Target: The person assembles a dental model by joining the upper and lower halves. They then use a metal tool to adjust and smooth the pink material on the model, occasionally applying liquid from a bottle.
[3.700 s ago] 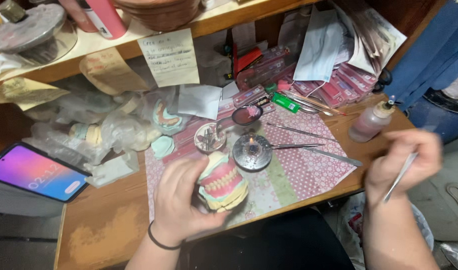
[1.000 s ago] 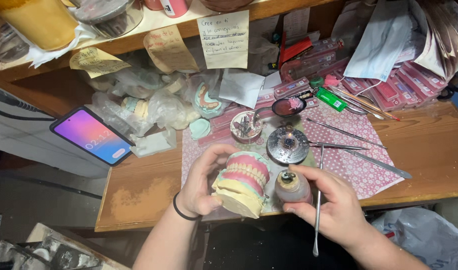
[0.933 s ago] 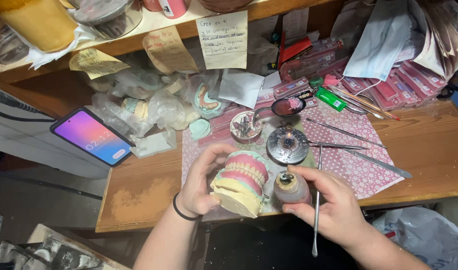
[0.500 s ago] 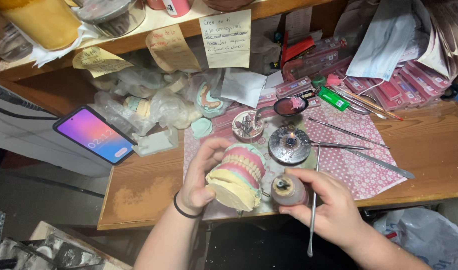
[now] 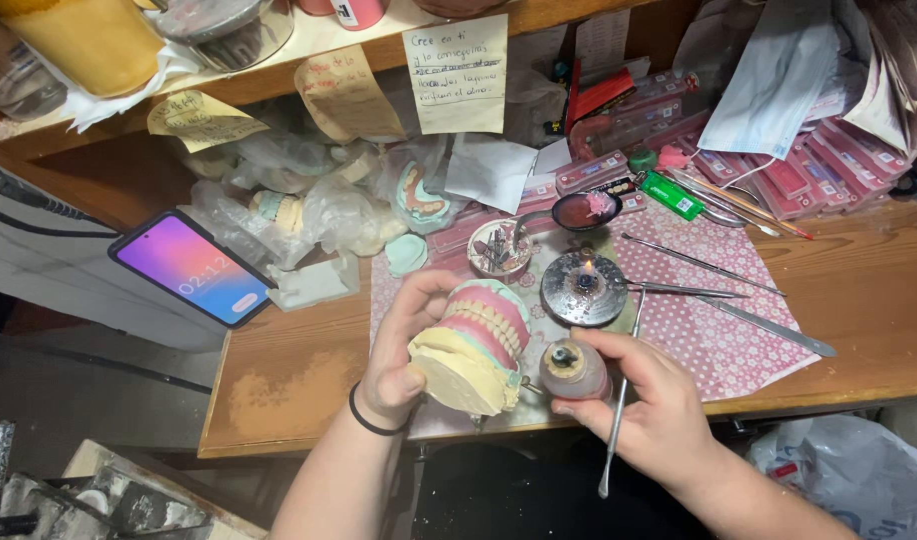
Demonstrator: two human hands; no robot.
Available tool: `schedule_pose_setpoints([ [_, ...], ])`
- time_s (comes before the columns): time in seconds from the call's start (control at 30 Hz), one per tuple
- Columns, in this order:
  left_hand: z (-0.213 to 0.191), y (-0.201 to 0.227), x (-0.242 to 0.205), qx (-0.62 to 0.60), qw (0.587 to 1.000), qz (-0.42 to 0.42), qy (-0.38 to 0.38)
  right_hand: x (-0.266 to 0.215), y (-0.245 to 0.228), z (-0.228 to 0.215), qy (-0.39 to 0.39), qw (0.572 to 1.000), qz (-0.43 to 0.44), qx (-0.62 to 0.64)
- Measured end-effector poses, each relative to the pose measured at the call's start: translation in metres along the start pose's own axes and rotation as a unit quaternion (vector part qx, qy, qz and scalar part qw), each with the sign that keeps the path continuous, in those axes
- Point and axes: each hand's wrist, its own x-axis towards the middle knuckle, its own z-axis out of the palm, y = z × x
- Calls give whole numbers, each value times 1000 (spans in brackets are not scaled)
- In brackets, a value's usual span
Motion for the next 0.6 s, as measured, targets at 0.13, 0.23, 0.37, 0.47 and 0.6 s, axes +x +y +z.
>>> schedule_pose_setpoints([
  [0.13, -1, -1, -1, -13, 1000, -1, 1, 0, 0, 2, -13, 999, -31, -31],
  [0.23, -1, -1, -1, -15, 1000, -3, 4, 1, -2, -1, -14, 999, -34, -23],
  [0.37, -2, 3, 2, 45, 998, 40, 1, 2, 0, -11, -7, 1000, 18, 20],
  [0.47, 0, 12, 5, 217, 972, 87, -5, 5, -1, -23, 2, 997, 77, 25],
  [0.6, 6, 25, 2, 579, 808, 108, 10, 13, -5, -36, -6, 997, 69, 21],
])
